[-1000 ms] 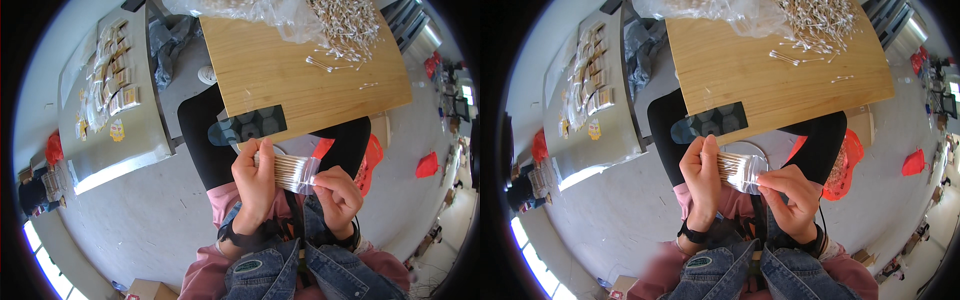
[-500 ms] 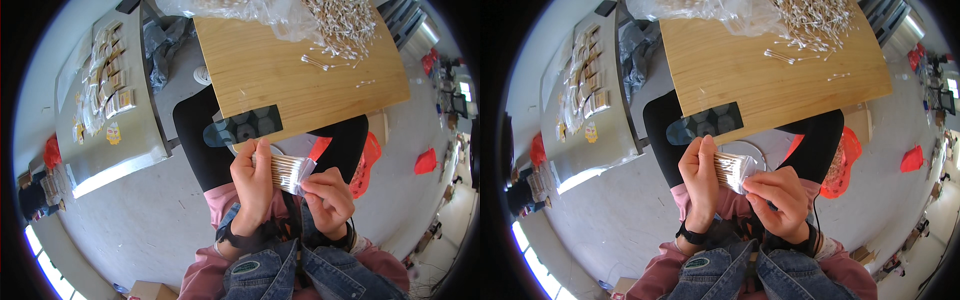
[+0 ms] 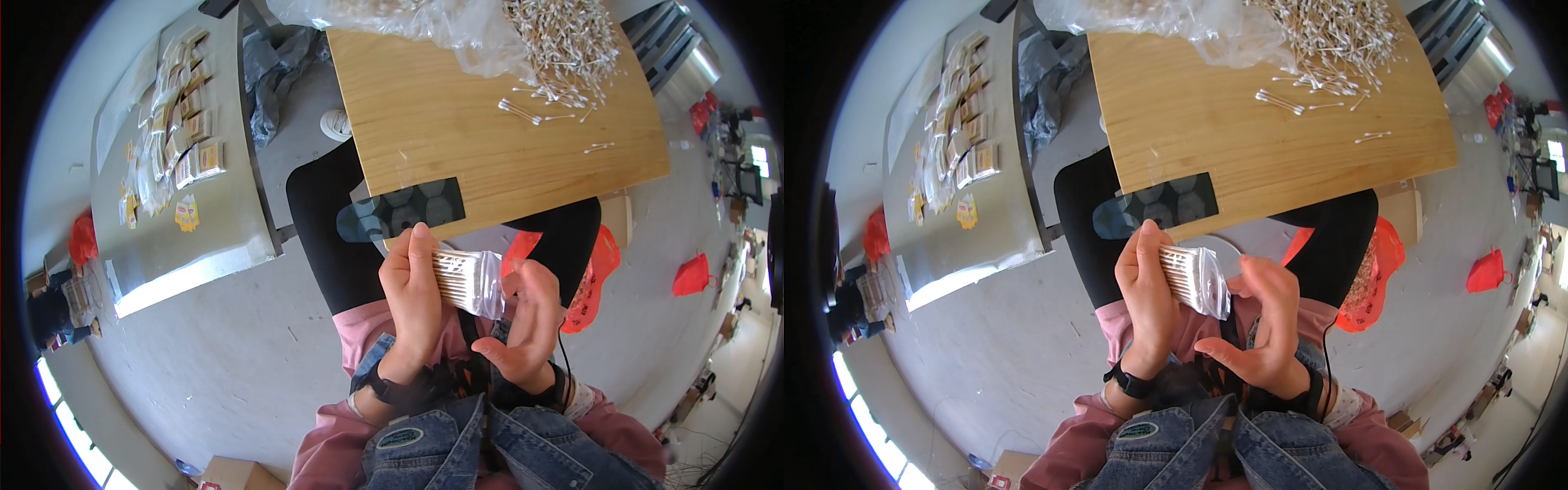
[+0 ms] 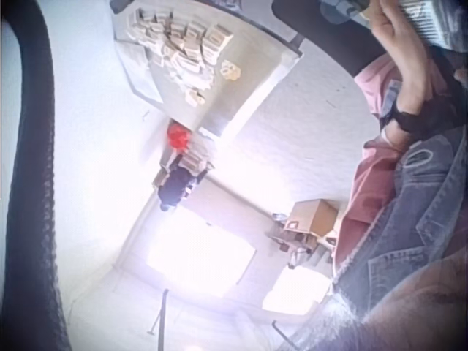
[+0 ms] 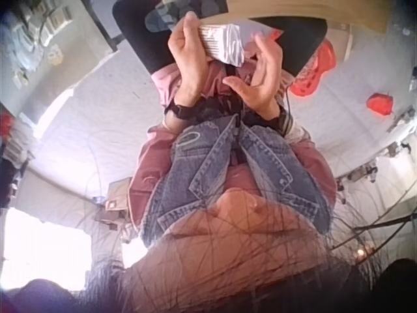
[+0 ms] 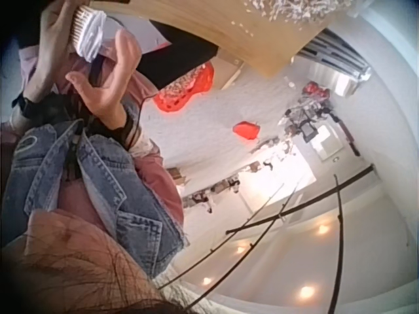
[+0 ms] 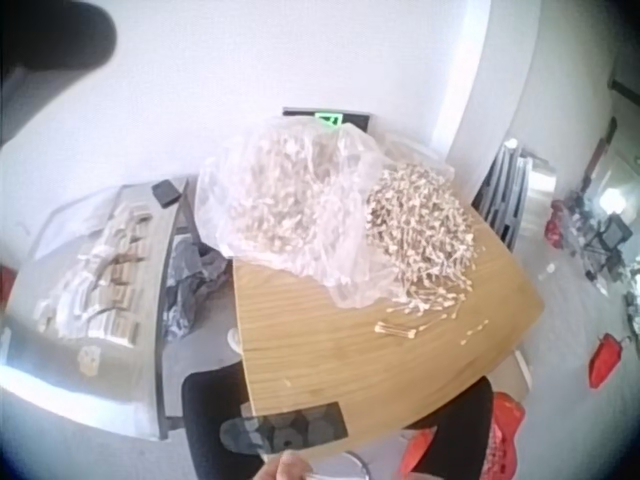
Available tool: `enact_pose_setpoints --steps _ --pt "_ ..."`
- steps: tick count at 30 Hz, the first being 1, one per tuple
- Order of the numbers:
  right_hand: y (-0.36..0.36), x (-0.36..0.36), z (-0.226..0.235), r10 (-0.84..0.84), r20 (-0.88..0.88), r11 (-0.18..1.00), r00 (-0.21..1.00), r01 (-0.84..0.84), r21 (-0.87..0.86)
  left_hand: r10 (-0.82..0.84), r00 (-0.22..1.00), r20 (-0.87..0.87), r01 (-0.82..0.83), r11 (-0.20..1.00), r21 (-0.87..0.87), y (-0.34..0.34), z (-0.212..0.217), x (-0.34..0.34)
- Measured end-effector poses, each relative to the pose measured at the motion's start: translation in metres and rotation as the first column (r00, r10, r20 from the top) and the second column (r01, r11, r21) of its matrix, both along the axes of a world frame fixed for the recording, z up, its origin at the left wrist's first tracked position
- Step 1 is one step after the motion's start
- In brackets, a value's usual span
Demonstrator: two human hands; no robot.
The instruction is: Packing cotton swabs into small plastic bags.
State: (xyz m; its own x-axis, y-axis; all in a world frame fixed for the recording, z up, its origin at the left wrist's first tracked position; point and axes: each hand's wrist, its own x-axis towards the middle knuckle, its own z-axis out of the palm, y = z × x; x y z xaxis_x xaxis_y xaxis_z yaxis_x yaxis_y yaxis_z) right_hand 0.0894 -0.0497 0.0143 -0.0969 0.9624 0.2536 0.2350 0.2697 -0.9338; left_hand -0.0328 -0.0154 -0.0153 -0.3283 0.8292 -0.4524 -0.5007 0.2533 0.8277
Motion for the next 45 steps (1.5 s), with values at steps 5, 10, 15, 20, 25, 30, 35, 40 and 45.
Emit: enact_pose_setpoints --steps 5,10,15,20,25,30,35,40,45 --pt "0.008 -0.002 -0.009 -0.081 -0.365 0.959 0.927 -0.027 -0.282 0.023 0.997 -0.068 -0.019 0.998 0.064 -0.004 -0.01 0.01" --pt "0.037 0.011 0.001 -0.216 -0.414 0.941 0.884 0.077 -0.328 -0.21 0.973 -0.093 0.23 0.909 0.347 0.007 -0.02 0.006" --pt "0.08 0.046 -0.02 -0.081 -0.058 0.995 0.995 0.078 -0.059 -0.276 0.734 -0.62 0.559 0.764 0.322 0.036 -0.012 -0.002" --pt "0.098 0.059 -0.049 -0.001 -0.084 0.995 0.996 -0.007 -0.102 -0.286 0.691 -0.664 0.563 0.789 0.245 0.062 -0.023 0.012" --pt "0.105 0.066 -0.066 -0.01 -0.2 0.966 0.98 -0.042 -0.256 -0.27 0.659 -0.702 0.553 0.807 0.209 0.072 -0.038 0.027" --pt "0.113 0.08 -0.07 -0.029 -0.208 0.971 0.978 -0.022 -0.24 -0.104 0.472 -0.876 0.614 0.751 0.242 0.082 -0.023 0.044" --pt "0.114 0.086 -0.075 -0.12 -0.365 0.94 0.923 -0.013 -0.342 -0.106 0.484 -0.869 0.616 0.746 0.253 0.09 -0.024 0.052" --pt "0.111 0.087 -0.068 -0.059 -0.103 0.988 0.993 0.043 -0.151 -0.144 0.5 -0.854 0.613 0.755 0.232 0.083 -0.028 0.045" --pt "0.114 0.088 -0.068 -0.033 -0.003 0.997 0.999 0.032 -0.07 -0.214 0.53 -0.821 0.609 0.77 0.193 0.083 -0.03 0.04"
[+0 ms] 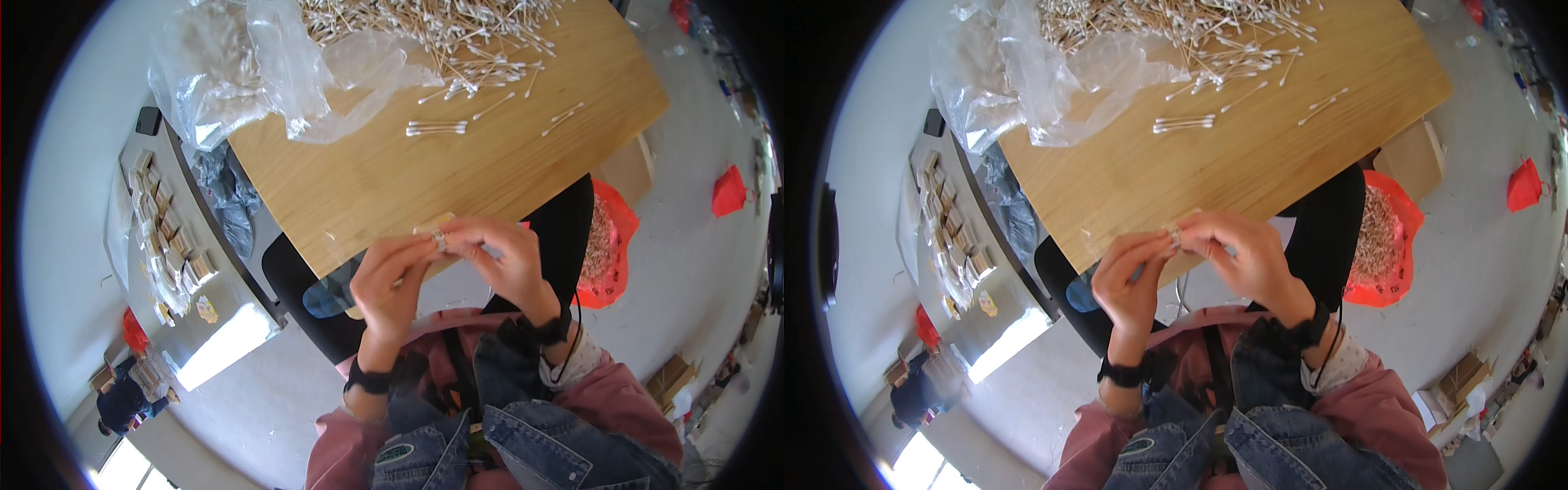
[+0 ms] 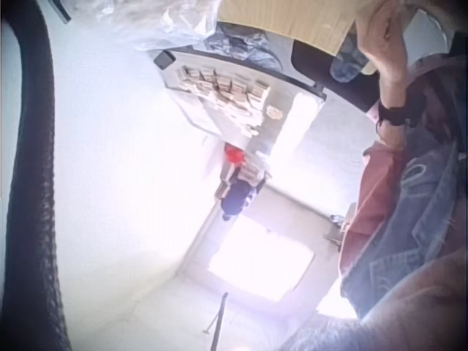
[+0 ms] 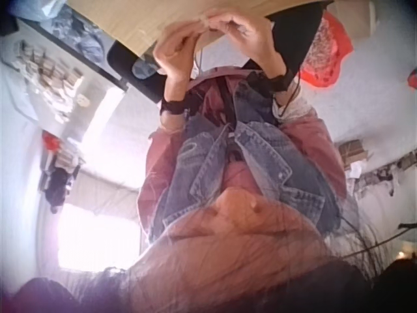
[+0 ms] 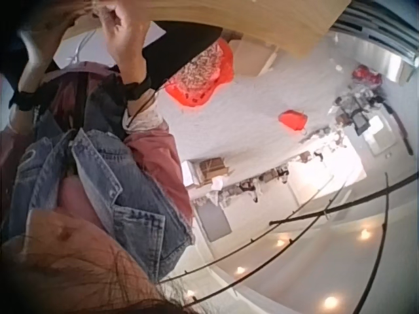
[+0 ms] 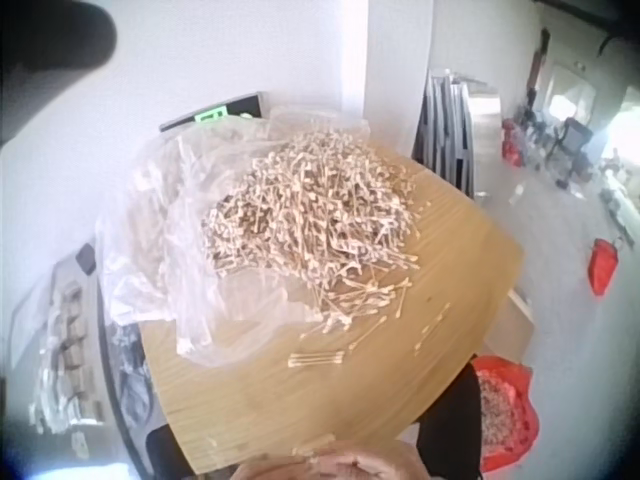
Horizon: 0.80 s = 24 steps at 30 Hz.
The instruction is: Packing cotton swabs into small plastic bags.
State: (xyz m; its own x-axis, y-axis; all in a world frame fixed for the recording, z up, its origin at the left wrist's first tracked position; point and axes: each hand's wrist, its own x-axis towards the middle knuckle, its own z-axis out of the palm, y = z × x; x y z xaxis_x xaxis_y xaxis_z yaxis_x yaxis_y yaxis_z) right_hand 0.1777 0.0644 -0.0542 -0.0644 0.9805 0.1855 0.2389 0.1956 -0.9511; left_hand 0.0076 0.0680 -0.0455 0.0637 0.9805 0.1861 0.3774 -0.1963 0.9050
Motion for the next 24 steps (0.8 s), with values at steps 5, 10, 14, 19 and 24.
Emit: enact_pose_setpoints --steps 5,10,14,19,24 --pt "0.002 0.004 0.01 0.018 -0.077 0.993 0.997 -0.027 -0.116 -0.007 0.999 0.051 0.006 1.0 0.021 0.0 0.003 -0.002" --pt "-0.002 0.007 0.001 -0.003 -0.029 0.985 1.0 -0.002 -0.173 -0.016 0.999 -0.052 0.018 0.999 0.05 0.001 -0.007 -0.002" --pt "-0.008 0.008 0.009 -0.002 -0.02 0.993 1.0 0.0 -0.116 -0.04 0.999 -0.025 0.043 0.987 0.157 -0.003 0.001 -0.002" --pt "-0.016 0.01 -0.002 0.039 -0.067 0.979 0.997 -0.052 -0.197 -0.04 0.999 0.012 0.038 0.991 0.126 -0.012 -0.016 -0.003" --pt "-0.026 0.015 -0.003 0.08 -0.151 0.968 0.985 -0.113 -0.226 -0.104 0.985 0.138 0.097 0.993 0.06 -0.019 -0.022 0.001"
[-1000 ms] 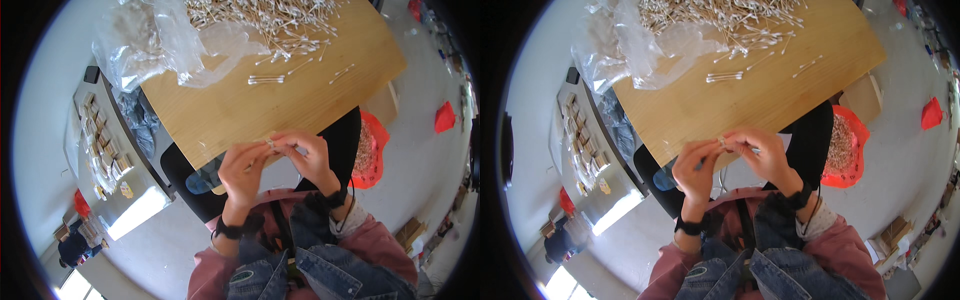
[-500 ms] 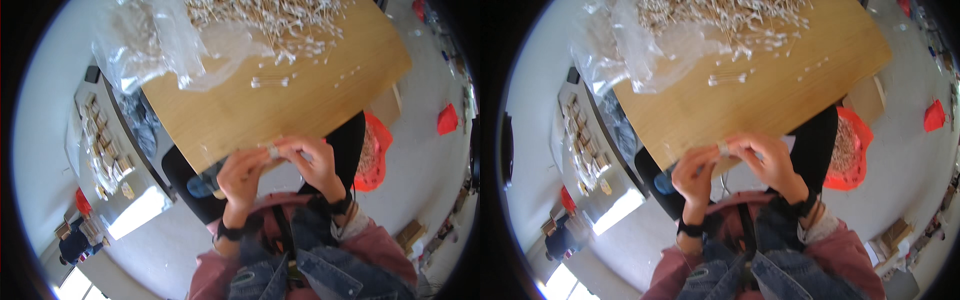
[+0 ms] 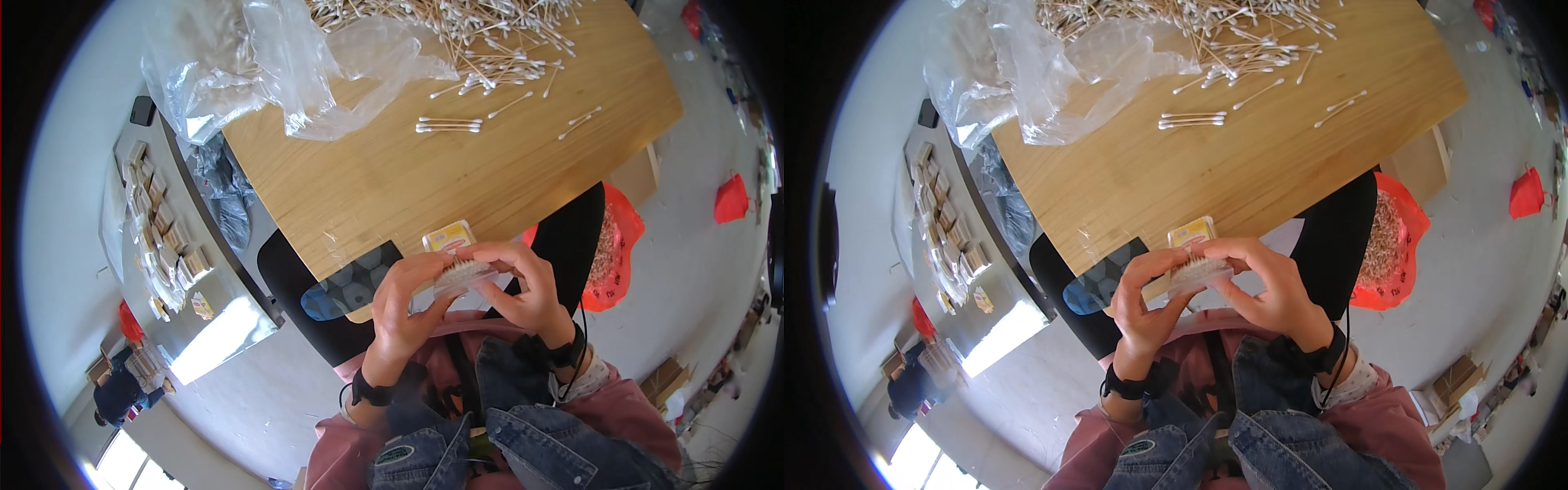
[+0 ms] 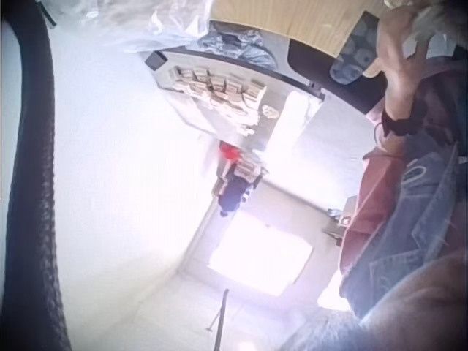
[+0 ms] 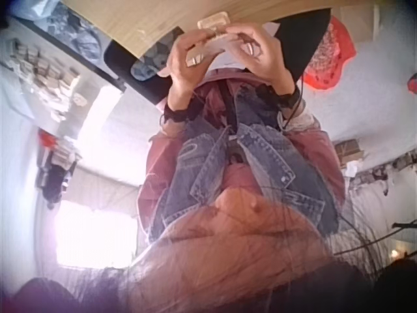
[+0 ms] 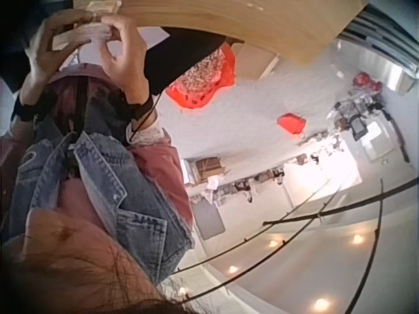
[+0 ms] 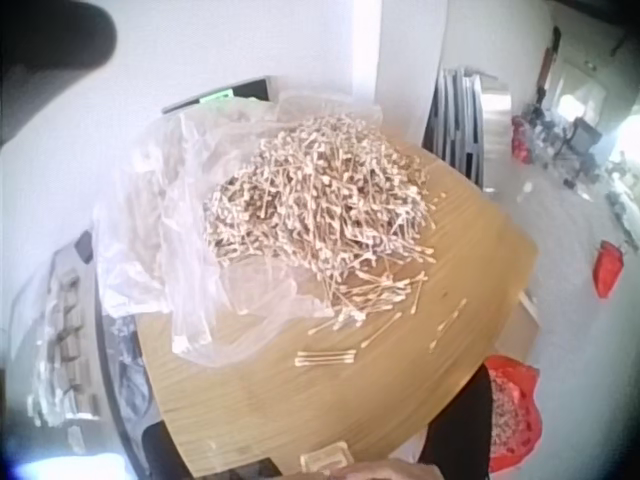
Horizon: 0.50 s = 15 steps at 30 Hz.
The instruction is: Packing cotton swabs into small plastic bags.
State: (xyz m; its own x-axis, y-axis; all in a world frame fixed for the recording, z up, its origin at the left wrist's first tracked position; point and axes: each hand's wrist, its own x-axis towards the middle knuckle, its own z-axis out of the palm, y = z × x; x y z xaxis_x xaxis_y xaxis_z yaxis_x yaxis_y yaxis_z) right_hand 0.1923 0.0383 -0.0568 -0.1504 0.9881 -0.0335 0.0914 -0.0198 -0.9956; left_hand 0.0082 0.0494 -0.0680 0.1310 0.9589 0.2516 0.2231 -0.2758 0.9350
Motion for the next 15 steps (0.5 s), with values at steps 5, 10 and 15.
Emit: enact_pose_setpoints --steps 5,10,15 --pt "-0.004 0.006 0.007 0.071 0.101 0.997 0.992 -0.068 -0.026 -0.093 0.983 -0.158 0.1 0.994 0.041 0.006 0.002 -0.002" --pt "-0.001 0.005 0.008 0.091 0.118 0.995 0.989 -0.087 -0.04 -0.108 0.976 -0.191 0.122 0.991 0.061 0.008 0.0 -0.001" --pt "0.002 0.005 0.001 0.083 0.126 0.996 0.989 -0.078 -0.044 -0.143 0.966 -0.215 0.154 0.987 0.035 0.012 0.004 -0.001"
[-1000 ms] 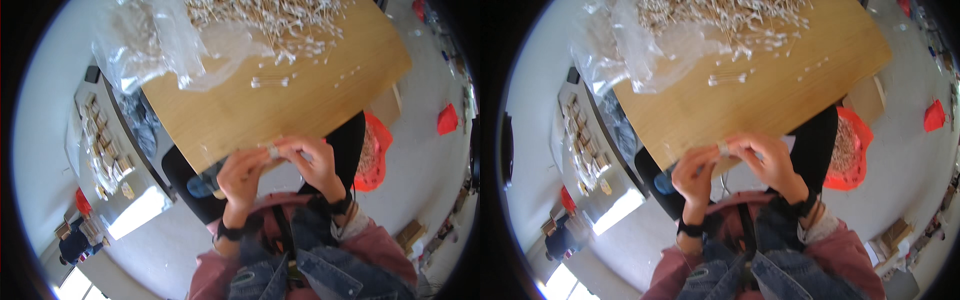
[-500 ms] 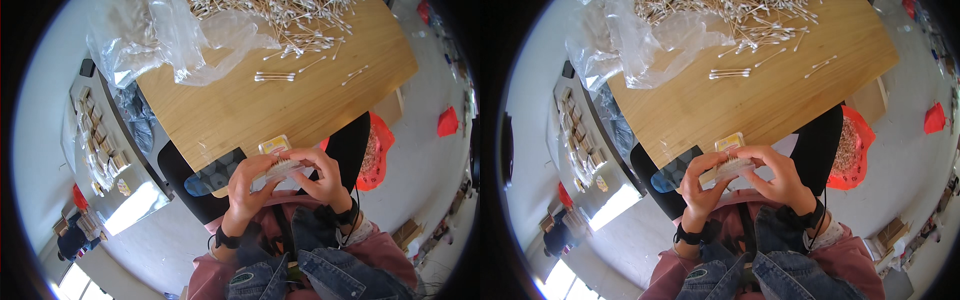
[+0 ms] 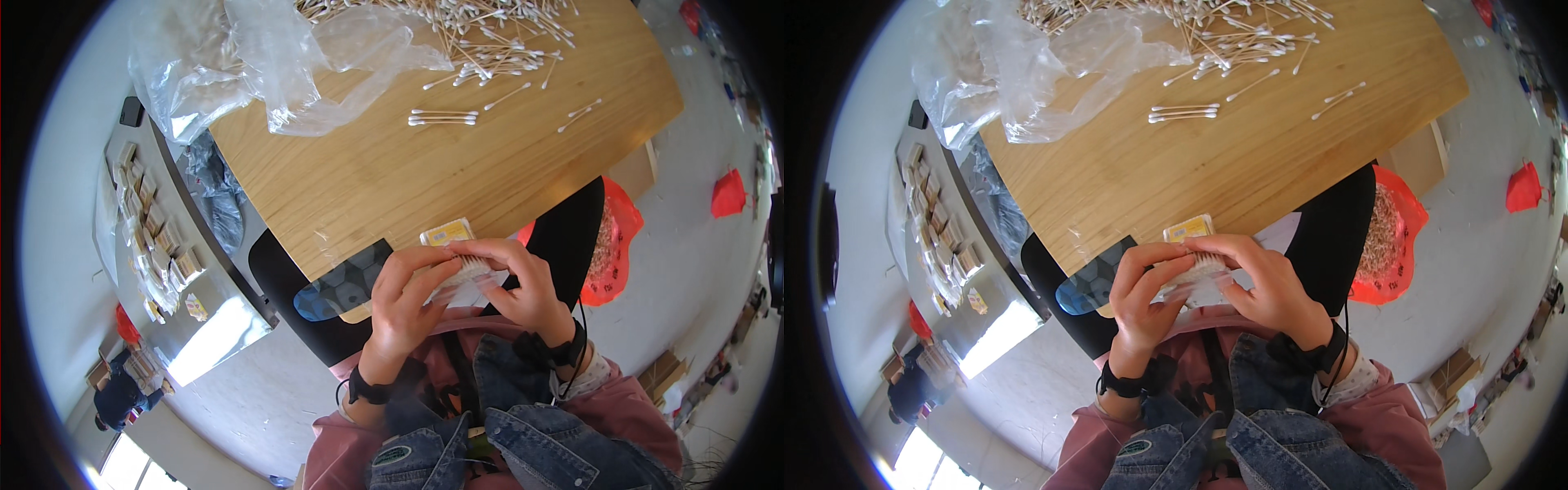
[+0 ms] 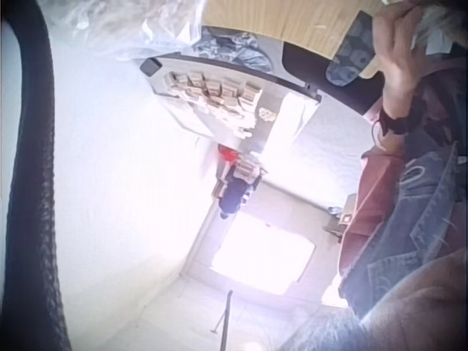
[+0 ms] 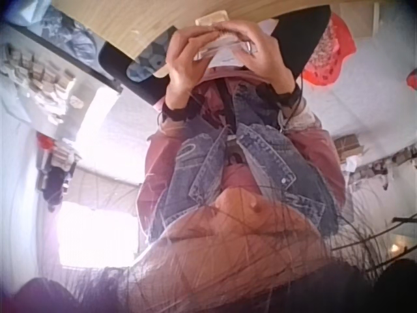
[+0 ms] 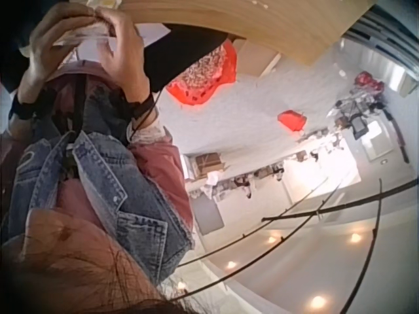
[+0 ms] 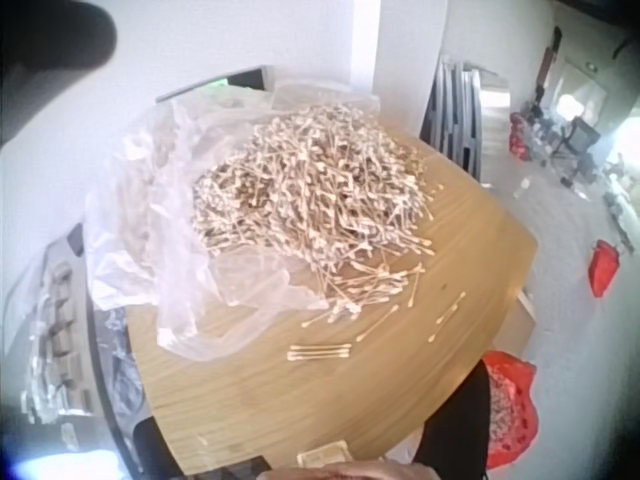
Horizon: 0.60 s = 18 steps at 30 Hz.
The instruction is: Packing cotton swabs into small plastic bags.
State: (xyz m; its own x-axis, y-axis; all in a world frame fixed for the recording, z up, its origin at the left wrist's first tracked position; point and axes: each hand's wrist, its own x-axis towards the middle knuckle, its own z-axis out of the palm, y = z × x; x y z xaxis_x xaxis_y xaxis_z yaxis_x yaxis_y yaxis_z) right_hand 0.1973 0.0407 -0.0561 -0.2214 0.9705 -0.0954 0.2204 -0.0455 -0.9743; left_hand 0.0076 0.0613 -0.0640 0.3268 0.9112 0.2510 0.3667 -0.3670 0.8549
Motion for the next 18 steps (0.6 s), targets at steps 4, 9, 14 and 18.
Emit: enact_pose_setpoints --steps 4,9,14,18 --pt "0.007 -0.001 0.004 0.019 0.048 0.999 0.999 -0.021 0.038 -0.011 1.0 0.003 0.011 0.999 0.033 0.004 -0.001 -0.003" --pt "0.009 -0.002 0.004 -0.004 0.114 0.995 0.993 -0.008 0.103 -0.018 1.0 0.008 0.017 0.995 0.101 0.006 -0.004 -0.006" --pt "0.012 -0.001 0.006 -0.015 0.122 0.995 0.992 0.002 0.101 0.062 0.996 0.057 -0.058 0.996 -0.073 0.004 0.004 0.001" --pt "0.017 -0.001 0.005 -0.037 0.114 0.988 0.993 0.02 0.153 0.085 0.993 0.08 -0.071 0.984 -0.162 0.008 0.006 0.001"
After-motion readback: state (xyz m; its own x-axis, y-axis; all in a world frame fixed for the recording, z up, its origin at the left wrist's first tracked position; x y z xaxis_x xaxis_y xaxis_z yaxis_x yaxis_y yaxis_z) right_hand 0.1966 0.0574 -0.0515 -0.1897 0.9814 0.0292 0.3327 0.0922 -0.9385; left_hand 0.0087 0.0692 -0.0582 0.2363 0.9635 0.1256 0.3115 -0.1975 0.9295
